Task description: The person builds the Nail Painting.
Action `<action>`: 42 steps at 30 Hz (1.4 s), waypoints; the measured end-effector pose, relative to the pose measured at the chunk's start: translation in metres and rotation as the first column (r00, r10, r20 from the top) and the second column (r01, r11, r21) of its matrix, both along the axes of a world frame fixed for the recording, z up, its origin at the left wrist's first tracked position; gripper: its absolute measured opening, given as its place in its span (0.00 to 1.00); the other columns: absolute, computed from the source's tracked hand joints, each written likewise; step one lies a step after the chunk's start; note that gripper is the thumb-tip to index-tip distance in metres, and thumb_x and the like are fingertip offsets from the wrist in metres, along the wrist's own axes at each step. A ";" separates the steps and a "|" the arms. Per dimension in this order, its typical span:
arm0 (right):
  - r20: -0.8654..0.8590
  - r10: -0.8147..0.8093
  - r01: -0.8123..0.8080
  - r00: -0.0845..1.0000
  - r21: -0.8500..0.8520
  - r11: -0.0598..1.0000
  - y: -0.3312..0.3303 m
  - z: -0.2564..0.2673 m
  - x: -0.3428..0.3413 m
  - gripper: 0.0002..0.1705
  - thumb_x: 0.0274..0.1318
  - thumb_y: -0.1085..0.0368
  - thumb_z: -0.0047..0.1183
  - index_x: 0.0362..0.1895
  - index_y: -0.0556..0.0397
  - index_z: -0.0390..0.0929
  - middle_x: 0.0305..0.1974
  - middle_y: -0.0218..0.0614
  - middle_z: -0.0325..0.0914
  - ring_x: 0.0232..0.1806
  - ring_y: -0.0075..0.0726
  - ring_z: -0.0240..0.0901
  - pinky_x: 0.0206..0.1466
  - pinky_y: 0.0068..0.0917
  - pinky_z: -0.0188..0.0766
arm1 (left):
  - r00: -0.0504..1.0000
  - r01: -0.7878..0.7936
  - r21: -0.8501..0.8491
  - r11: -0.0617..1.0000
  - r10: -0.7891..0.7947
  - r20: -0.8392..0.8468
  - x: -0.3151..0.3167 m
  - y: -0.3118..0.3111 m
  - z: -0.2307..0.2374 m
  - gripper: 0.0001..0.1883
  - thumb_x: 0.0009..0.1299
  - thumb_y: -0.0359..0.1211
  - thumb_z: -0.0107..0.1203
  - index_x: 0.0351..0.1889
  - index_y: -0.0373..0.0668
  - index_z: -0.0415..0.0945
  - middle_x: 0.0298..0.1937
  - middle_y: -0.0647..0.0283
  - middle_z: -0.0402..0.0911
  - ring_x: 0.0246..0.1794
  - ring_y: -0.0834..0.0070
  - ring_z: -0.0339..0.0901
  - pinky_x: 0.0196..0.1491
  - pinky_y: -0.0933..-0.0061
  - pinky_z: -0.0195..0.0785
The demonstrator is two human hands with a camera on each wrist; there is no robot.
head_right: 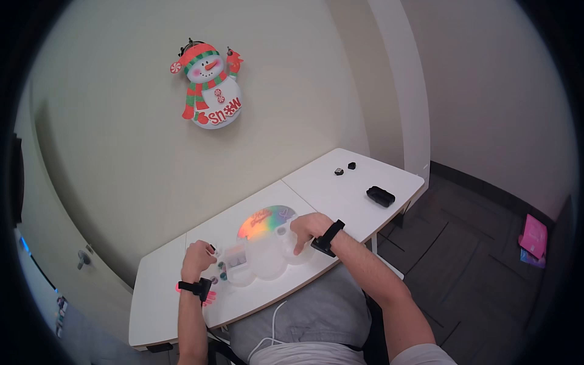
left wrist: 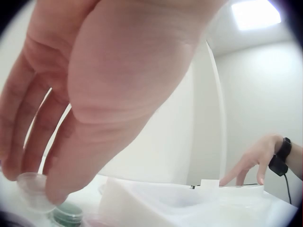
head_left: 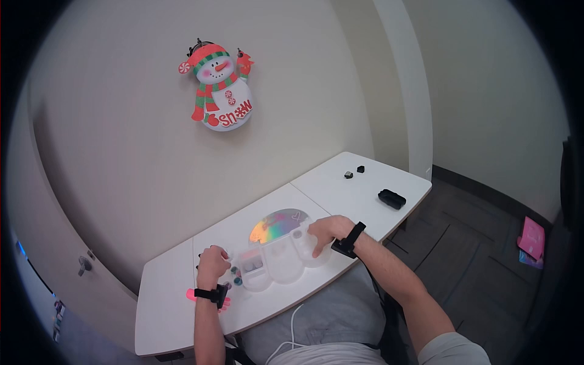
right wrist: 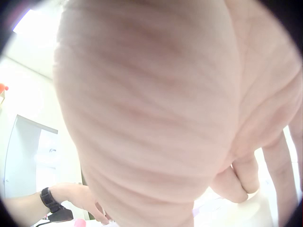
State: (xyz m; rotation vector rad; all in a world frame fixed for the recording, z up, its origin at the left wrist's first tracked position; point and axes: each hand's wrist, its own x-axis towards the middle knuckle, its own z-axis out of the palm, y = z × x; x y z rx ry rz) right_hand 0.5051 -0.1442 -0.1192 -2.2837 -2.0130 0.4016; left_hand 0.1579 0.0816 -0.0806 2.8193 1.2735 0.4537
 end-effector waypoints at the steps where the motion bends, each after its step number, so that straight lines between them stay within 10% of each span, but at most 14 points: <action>1: 0.013 0.003 -0.003 1.000 -0.012 1.000 0.005 -0.003 0.001 0.50 0.44 0.30 0.78 0.57 0.61 0.84 0.50 0.49 0.90 0.53 0.57 0.88 0.54 0.51 0.82 | 0.995 0.051 0.034 0.998 -0.054 0.080 0.006 -0.010 0.006 0.14 0.57 0.28 0.73 0.42 0.38 0.92 0.41 0.48 0.93 0.44 0.52 0.92 0.51 0.57 0.86; 11: 0.008 0.034 -0.035 0.999 0.099 0.995 -0.001 -0.006 0.000 0.50 0.44 0.31 0.78 0.58 0.61 0.84 0.48 0.49 0.91 0.51 0.57 0.89 0.53 0.49 0.82 | 0.767 0.640 -0.146 0.754 -0.619 0.169 0.143 -0.105 0.001 0.14 0.64 0.27 0.73 0.47 0.34 0.91 0.42 0.47 0.93 0.43 0.57 0.92 0.52 0.60 0.84; 16: 0.003 -0.036 0.036 0.999 0.003 0.999 -0.006 -0.003 -0.006 0.51 0.44 0.32 0.79 0.60 0.60 0.84 0.48 0.48 0.91 0.52 0.57 0.89 0.54 0.49 0.82 | 0.796 0.605 -0.132 0.785 -0.601 0.075 0.171 -0.117 -0.013 0.15 0.63 0.25 0.73 0.48 0.34 0.91 0.44 0.45 0.92 0.46 0.53 0.92 0.53 0.59 0.84; 19: -0.001 0.010 -0.010 1.000 0.187 0.982 -0.005 -0.008 -0.002 0.42 0.42 0.32 0.80 0.38 0.63 0.88 0.33 0.47 0.89 0.36 0.55 0.88 0.41 0.49 0.80 | 0.816 0.578 -0.079 0.813 -0.571 0.090 0.170 -0.124 -0.015 0.13 0.64 0.25 0.71 0.47 0.35 0.91 0.45 0.43 0.92 0.47 0.50 0.91 0.54 0.56 0.83; 30: 0.050 -0.006 0.006 0.999 0.008 1.000 0.006 -0.007 0.001 0.50 0.45 0.33 0.79 0.61 0.60 0.83 0.55 0.52 0.89 0.57 0.57 0.87 0.58 0.50 0.82 | 0.792 0.607 -0.046 0.793 -0.599 0.121 0.137 -0.128 -0.037 0.16 0.70 0.30 0.68 0.55 0.35 0.90 0.47 0.41 0.91 0.50 0.44 0.89 0.57 0.50 0.82; 33: 0.056 -0.011 0.015 0.998 -0.065 0.998 -0.006 0.011 -0.013 0.51 0.45 0.33 0.79 0.61 0.60 0.83 0.56 0.52 0.88 0.57 0.59 0.86 0.58 0.50 0.81 | 0.806 0.589 -0.194 0.785 -0.589 0.063 0.136 -0.136 -0.031 0.23 0.75 0.35 0.69 0.63 0.31 0.85 0.62 0.37 0.87 0.63 0.46 0.86 0.67 0.55 0.78; 38: 0.078 -0.010 0.011 0.997 -0.014 1.000 -0.002 0.003 -0.013 0.48 0.50 0.35 0.77 0.62 0.60 0.79 0.53 0.52 0.88 0.57 0.61 0.86 0.60 0.50 0.80 | 0.707 0.697 0.075 0.713 -0.701 0.091 0.108 -0.138 -0.036 0.33 0.75 0.41 0.71 0.69 0.25 0.79 0.84 0.35 0.65 0.83 0.45 0.66 0.82 0.54 0.62; 40: 0.074 -0.051 0.055 0.996 -0.050 0.997 -0.009 0.013 -0.019 0.48 0.52 0.36 0.77 0.62 0.61 0.79 0.54 0.53 0.87 0.58 0.61 0.85 0.61 0.49 0.80 | 0.706 0.690 0.119 0.714 -0.700 0.108 0.092 -0.126 -0.016 0.27 0.75 0.40 0.71 0.65 0.29 0.84 0.73 0.34 0.78 0.76 0.43 0.75 0.79 0.53 0.68; 42: 0.085 -0.087 0.094 0.993 -0.082 0.992 -0.009 0.016 -0.023 0.48 0.51 0.36 0.77 0.63 0.62 0.79 0.58 0.54 0.85 0.61 0.61 0.84 0.64 0.49 0.79 | 0.849 0.528 -0.220 0.820 -0.516 0.111 0.074 -0.099 0.020 0.18 0.74 0.37 0.70 0.57 0.34 0.90 0.56 0.40 0.90 0.60 0.47 0.87 0.67 0.54 0.79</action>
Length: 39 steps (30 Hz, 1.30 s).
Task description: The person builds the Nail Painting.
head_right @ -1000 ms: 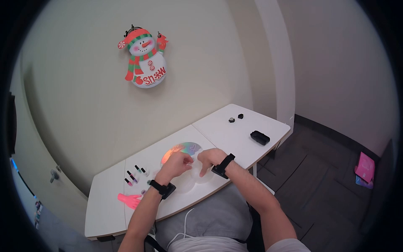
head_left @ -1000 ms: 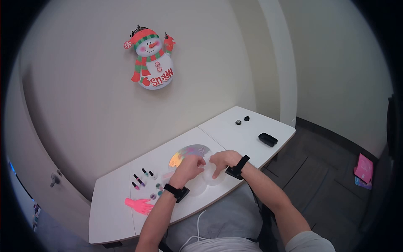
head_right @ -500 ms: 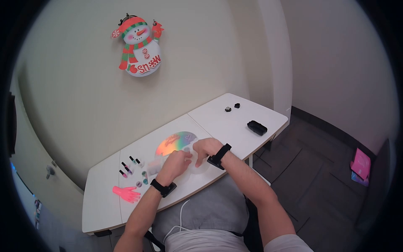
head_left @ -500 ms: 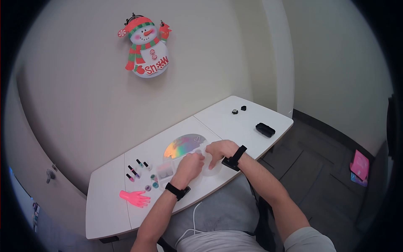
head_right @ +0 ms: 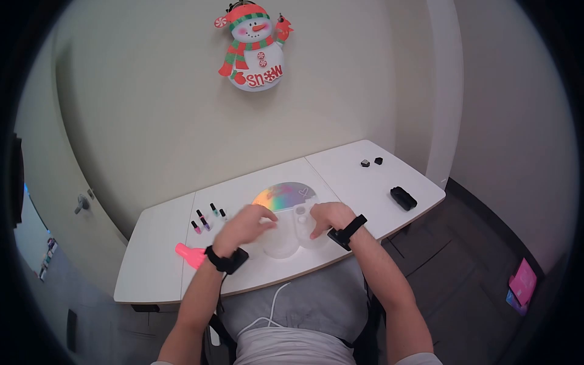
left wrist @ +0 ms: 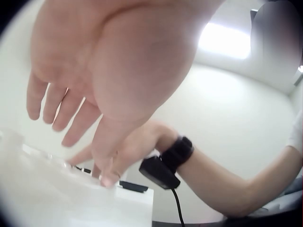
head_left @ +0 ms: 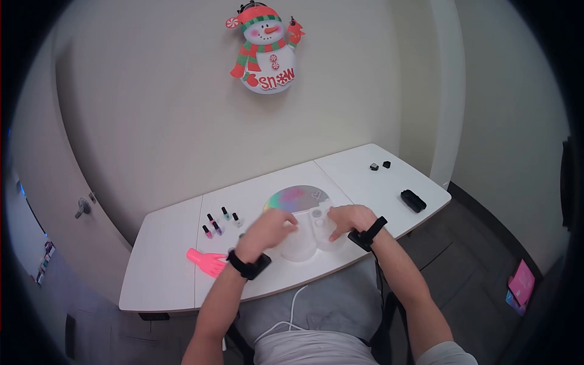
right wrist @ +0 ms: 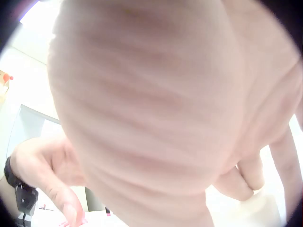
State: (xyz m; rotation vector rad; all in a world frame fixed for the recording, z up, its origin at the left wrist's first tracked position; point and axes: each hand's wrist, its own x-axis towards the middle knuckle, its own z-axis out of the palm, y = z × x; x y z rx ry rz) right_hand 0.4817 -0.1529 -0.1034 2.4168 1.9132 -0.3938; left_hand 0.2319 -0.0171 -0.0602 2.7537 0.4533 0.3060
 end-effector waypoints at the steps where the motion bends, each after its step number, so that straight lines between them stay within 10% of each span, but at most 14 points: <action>1: 0.001 0.006 -0.006 1.000 -0.005 1.000 0.005 -0.002 0.002 0.48 0.51 0.36 0.77 0.63 0.62 0.79 0.58 0.54 0.85 0.61 0.61 0.84 0.64 0.49 0.79 | 0.991 -0.124 -0.005 0.992 0.124 0.052 -0.011 0.004 0.017 0.15 0.72 0.35 0.69 0.52 0.35 0.91 0.50 0.42 0.91 0.53 0.48 0.89 0.60 0.53 0.81; 7: -0.008 0.044 -0.044 0.999 -0.004 0.999 0.013 -0.016 0.012 0.49 0.51 0.35 0.75 0.63 0.63 0.79 0.64 0.56 0.82 0.64 0.60 0.82 0.67 0.48 0.78 | 0.884 -0.454 0.108 0.885 0.462 -0.069 -0.061 0.121 -0.016 0.12 0.60 0.25 0.74 0.42 0.38 0.93 0.42 0.47 0.93 0.44 0.52 0.93 0.51 0.56 0.85; 22: 0.011 0.069 -0.069 0.998 0.112 0.991 0.010 -0.020 0.009 0.44 0.51 0.40 0.79 0.57 0.66 0.82 0.52 0.56 0.88 0.55 0.63 0.87 0.58 0.50 0.82 | 0.804 -0.526 0.268 0.807 0.575 -0.152 -0.057 0.104 -0.010 0.14 0.54 0.27 0.75 0.41 0.43 0.94 0.41 0.49 0.93 0.44 0.52 0.93 0.50 0.54 0.86; 26: 0.048 0.083 -0.091 0.995 0.197 0.976 0.007 -0.021 0.005 0.40 0.49 0.39 0.79 0.49 0.64 0.88 0.47 0.52 0.91 0.49 0.61 0.90 0.51 0.51 0.84 | 0.954 -0.251 0.157 0.955 0.218 0.204 -0.025 0.026 0.005 0.16 0.60 0.30 0.74 0.47 0.37 0.92 0.42 0.52 0.93 0.40 0.58 0.91 0.47 0.60 0.83; 28: 0.051 0.116 -0.125 0.992 0.238 0.963 0.012 -0.030 0.008 0.39 0.50 0.39 0.79 0.47 0.64 0.88 0.46 0.52 0.91 0.49 0.61 0.90 0.51 0.50 0.84 | 0.992 0.047 0.037 0.998 -0.051 0.115 -0.002 -0.008 -0.002 0.18 0.64 0.30 0.71 0.52 0.36 0.91 0.43 0.52 0.93 0.40 0.58 0.91 0.48 0.62 0.83; 39: 0.023 0.117 -0.119 0.993 0.207 0.971 0.015 -0.025 0.005 0.36 0.52 0.39 0.79 0.41 0.65 0.89 0.42 0.51 0.91 0.47 0.58 0.90 0.51 0.49 0.83 | 0.991 0.028 0.076 0.997 -0.037 0.132 0.041 -0.036 -0.042 0.18 0.69 0.31 0.69 0.57 0.42 0.91 0.49 0.51 0.92 0.46 0.54 0.90 0.51 0.55 0.83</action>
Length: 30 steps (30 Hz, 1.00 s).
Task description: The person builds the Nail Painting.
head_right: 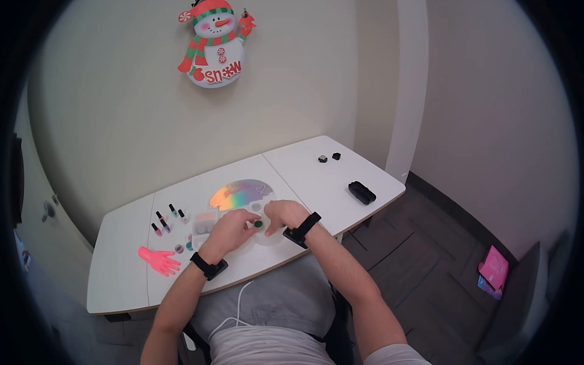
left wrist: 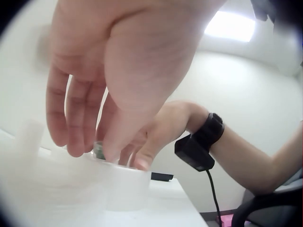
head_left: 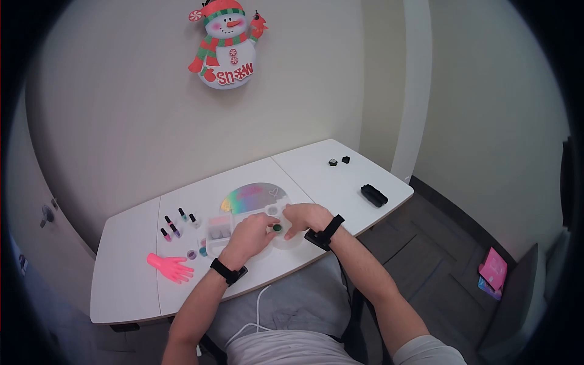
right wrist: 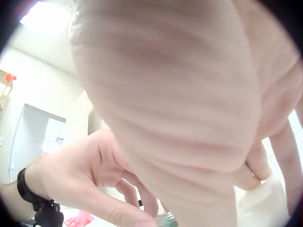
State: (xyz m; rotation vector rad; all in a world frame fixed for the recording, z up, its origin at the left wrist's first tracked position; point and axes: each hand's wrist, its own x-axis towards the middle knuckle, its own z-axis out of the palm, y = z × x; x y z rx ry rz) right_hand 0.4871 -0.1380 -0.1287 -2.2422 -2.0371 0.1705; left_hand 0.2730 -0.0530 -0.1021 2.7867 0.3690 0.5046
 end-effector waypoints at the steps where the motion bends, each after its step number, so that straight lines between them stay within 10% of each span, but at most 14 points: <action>1: -0.001 0.007 -0.007 1.000 0.000 1.000 0.000 0.000 0.000 0.36 0.52 0.39 0.79 0.40 0.65 0.89 0.41 0.51 0.91 0.46 0.58 0.90 0.51 0.49 0.83 | 1.000 0.013 -0.047 0.999 -0.014 -0.019 0.000 -0.002 0.002 0.18 0.70 0.31 0.68 0.58 0.43 0.91 0.51 0.50 0.92 0.50 0.50 0.90 0.54 0.52 0.83; 13: -0.001 0.068 -0.068 0.998 0.009 0.998 0.004 -0.008 0.012 0.40 0.52 0.37 0.78 0.39 0.69 0.87 0.42 0.58 0.88 0.46 0.63 0.88 0.52 0.50 0.82 | 0.991 0.040 0.396 0.917 0.013 -0.131 -0.012 -0.024 -0.019 0.17 0.75 0.25 0.53 0.61 0.39 0.79 0.41 0.49 0.88 0.42 0.50 0.90 0.45 0.50 0.84; 24: 0.005 -0.001 0.002 1.000 -0.219 0.976 -0.004 0.024 -0.004 0.53 0.58 0.38 0.75 0.71 0.68 0.75 0.78 0.63 0.69 0.79 0.63 0.68 0.81 0.45 0.67 | 0.954 0.060 0.320 0.946 0.041 -0.298 -0.031 -0.017 0.006 0.26 0.73 0.30 0.60 0.70 0.42 0.78 0.48 0.49 0.90 0.51 0.51 0.90 0.49 0.49 0.85; 30: -0.040 0.003 -0.012 0.999 -0.231 0.973 -0.002 0.027 -0.006 0.52 0.58 0.39 0.75 0.72 0.67 0.74 0.80 0.61 0.67 0.81 0.62 0.66 0.83 0.44 0.65 | 0.868 -0.283 0.216 0.935 0.345 -0.356 -0.091 0.071 0.064 0.13 0.66 0.35 0.63 0.46 0.44 0.92 0.44 0.50 0.93 0.46 0.47 0.90 0.50 0.49 0.83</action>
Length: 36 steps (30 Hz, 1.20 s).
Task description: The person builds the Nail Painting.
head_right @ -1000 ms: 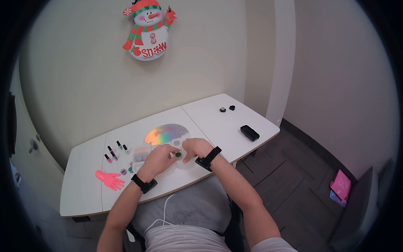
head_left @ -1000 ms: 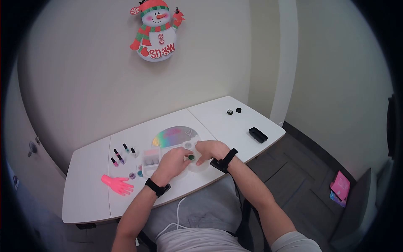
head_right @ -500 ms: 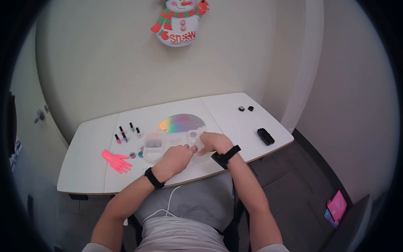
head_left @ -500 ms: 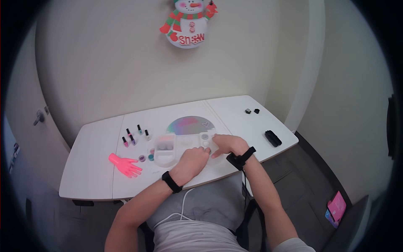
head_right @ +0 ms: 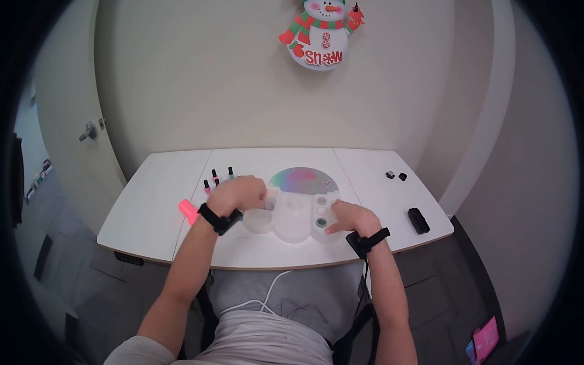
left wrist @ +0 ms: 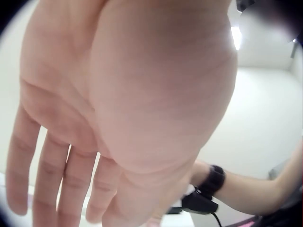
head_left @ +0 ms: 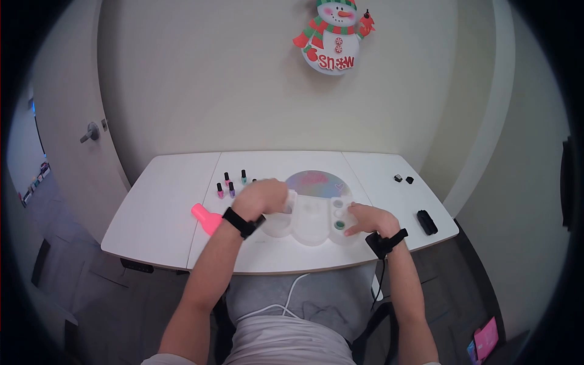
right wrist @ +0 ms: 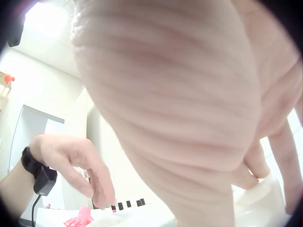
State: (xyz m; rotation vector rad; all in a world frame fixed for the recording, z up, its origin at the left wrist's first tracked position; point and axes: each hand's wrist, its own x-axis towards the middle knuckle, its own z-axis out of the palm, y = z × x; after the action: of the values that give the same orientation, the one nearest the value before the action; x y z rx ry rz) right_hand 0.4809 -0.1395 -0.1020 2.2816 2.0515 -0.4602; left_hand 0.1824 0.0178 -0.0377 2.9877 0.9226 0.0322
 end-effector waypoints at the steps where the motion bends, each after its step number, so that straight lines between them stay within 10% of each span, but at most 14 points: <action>1: 0.012 0.001 0.000 1.000 -0.019 1.000 0.002 -0.001 0.002 0.52 0.58 0.39 0.75 0.72 0.68 0.74 0.79 0.61 0.67 0.81 0.62 0.66 0.83 0.44 0.64 | 0.993 -0.115 0.043 0.992 0.116 -0.031 -0.006 0.028 -0.010 0.13 0.65 0.36 0.65 0.46 0.45 0.92 0.43 0.52 0.93 0.44 0.49 0.91 0.48 0.50 0.83; 13: 0.018 -0.039 0.040 0.999 -0.045 0.998 -0.007 0.000 0.004 0.57 0.58 0.35 0.73 0.75 0.68 0.71 0.83 0.63 0.61 0.84 0.60 0.62 0.85 0.43 0.62 | 0.962 -0.236 0.063 0.970 0.242 -0.123 -0.008 0.084 -0.071 0.15 0.45 0.30 0.66 0.30 0.32 0.88 0.31 0.45 0.88 0.33 0.47 0.90 0.35 0.52 0.82; 15: 0.007 0.062 -0.062 0.998 0.181 0.982 -0.005 -0.019 0.014 0.49 0.55 0.35 0.75 0.60 0.70 0.81 0.64 0.60 0.82 0.65 0.63 0.81 0.68 0.48 0.77 | 0.959 -0.248 0.030 0.968 0.250 -0.136 -0.007 0.066 -0.053 0.15 0.47 0.30 0.67 0.33 0.31 0.89 0.34 0.42 0.89 0.37 0.45 0.91 0.40 0.52 0.84; 23: 0.011 0.062 -0.063 0.998 0.270 0.961 -0.011 -0.007 0.012 0.44 0.61 0.37 0.71 0.63 0.66 0.82 0.60 0.58 0.85 0.63 0.62 0.83 0.67 0.51 0.78 | 0.968 -0.235 0.156 0.959 0.245 -0.048 -0.007 0.060 -0.026 0.12 0.53 0.31 0.68 0.34 0.34 0.90 0.36 0.42 0.90 0.40 0.46 0.91 0.44 0.50 0.85; 25: 0.007 0.072 -0.070 0.997 0.342 0.937 -0.014 0.006 0.011 0.42 0.63 0.39 0.71 0.63 0.65 0.82 0.60 0.58 0.86 0.63 0.62 0.83 0.66 0.52 0.78 | 0.975 -0.078 0.115 0.990 0.051 0.215 -0.001 0.036 -0.016 0.12 0.58 0.35 0.68 0.34 0.36 0.90 0.36 0.45 0.91 0.39 0.46 0.90 0.46 0.50 0.84; 27: -0.109 0.030 0.007 0.994 0.321 0.947 -0.020 0.028 0.001 0.44 0.69 0.42 0.67 0.74 0.63 0.76 0.72 0.56 0.79 0.75 0.59 0.75 0.78 0.46 0.71 | 0.974 -0.023 0.102 0.995 0.000 0.227 0.013 -0.005 -0.002 0.13 0.61 0.38 0.68 0.36 0.37 0.90 0.35 0.47 0.91 0.39 0.48 0.90 0.47 0.52 0.83; 36: -0.003 -0.103 0.101 0.995 0.190 0.977 -0.020 0.013 0.013 0.46 0.64 0.43 0.71 0.75 0.60 0.76 0.65 0.56 0.85 0.66 0.61 0.82 0.71 0.48 0.77 | 0.899 0.347 0.043 0.937 -0.345 0.269 0.153 -0.025 -0.038 0.14 0.64 0.38 0.67 0.35 0.35 0.89 0.34 0.43 0.89 0.38 0.45 0.88 0.44 0.47 0.81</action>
State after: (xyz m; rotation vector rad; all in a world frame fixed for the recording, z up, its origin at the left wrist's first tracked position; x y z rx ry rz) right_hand 0.4936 -0.1598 -0.0885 2.5001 2.0644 -0.2701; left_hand 0.3359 -0.0069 -0.0759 2.9863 0.3552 0.4240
